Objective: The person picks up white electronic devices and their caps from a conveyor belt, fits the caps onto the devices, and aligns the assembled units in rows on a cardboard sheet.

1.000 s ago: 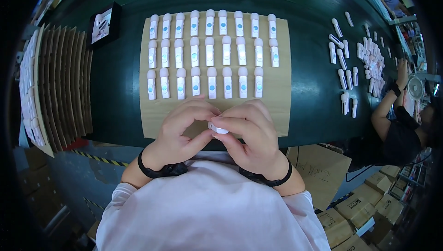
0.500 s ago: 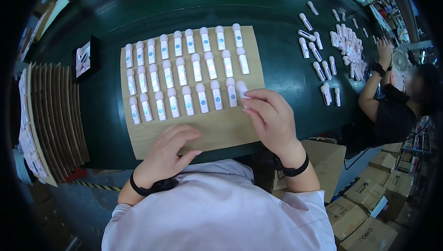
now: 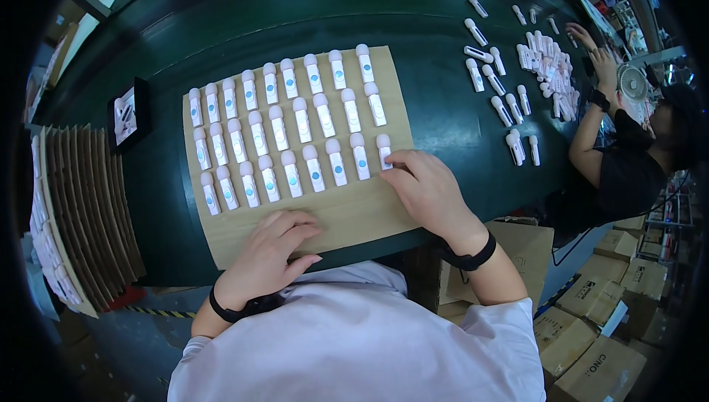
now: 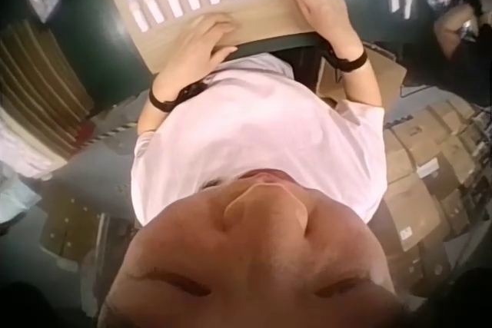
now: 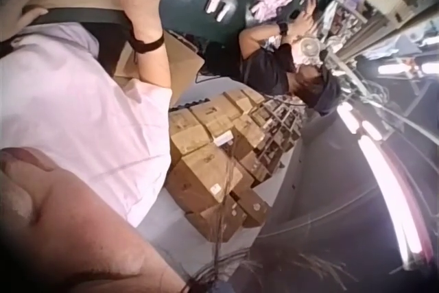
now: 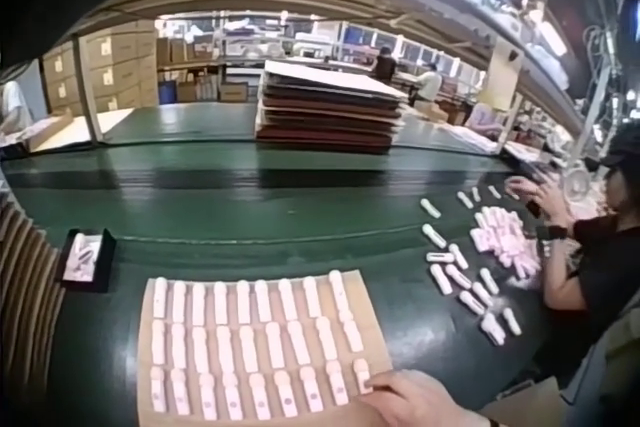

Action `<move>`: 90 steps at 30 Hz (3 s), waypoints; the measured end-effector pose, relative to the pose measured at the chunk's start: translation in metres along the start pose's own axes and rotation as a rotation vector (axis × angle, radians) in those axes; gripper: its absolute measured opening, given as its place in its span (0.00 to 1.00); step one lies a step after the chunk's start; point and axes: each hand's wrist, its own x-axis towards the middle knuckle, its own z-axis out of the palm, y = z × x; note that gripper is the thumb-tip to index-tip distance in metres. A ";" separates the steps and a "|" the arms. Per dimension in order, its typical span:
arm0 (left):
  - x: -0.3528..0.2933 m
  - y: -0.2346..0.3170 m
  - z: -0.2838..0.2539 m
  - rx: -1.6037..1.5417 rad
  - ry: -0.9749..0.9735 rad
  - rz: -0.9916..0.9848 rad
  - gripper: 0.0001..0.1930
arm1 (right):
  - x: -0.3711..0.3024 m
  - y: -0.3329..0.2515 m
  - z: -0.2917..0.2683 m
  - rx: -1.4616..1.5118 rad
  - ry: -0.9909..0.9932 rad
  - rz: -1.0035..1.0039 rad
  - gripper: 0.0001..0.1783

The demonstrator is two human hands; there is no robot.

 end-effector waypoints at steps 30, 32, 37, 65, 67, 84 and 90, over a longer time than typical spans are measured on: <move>-0.008 0.007 -0.013 -0.021 0.173 0.070 0.14 | 0.042 0.103 -0.047 0.051 0.112 0.726 0.10; -0.008 0.007 -0.018 -0.036 0.242 0.080 0.14 | 0.036 0.066 -0.043 0.263 0.132 0.475 0.10; 0.005 0.018 -0.025 -0.135 0.417 0.100 0.15 | 0.023 -0.034 -0.033 0.668 0.037 0.235 0.12; -0.008 0.015 -0.021 -0.262 0.492 0.180 0.15 | 0.027 -0.091 0.004 0.786 0.163 -0.077 0.18; -0.007 0.015 -0.021 -0.238 0.489 0.202 0.16 | 0.027 -0.092 0.003 0.788 0.163 -0.071 0.18; 0.002 0.013 -0.014 -0.263 0.471 0.229 0.15 | 0.032 -0.100 0.004 0.968 0.116 -0.058 0.17; -0.007 0.014 -0.013 -0.248 0.433 0.194 0.17 | 0.032 -0.105 0.005 0.960 0.056 -0.050 0.16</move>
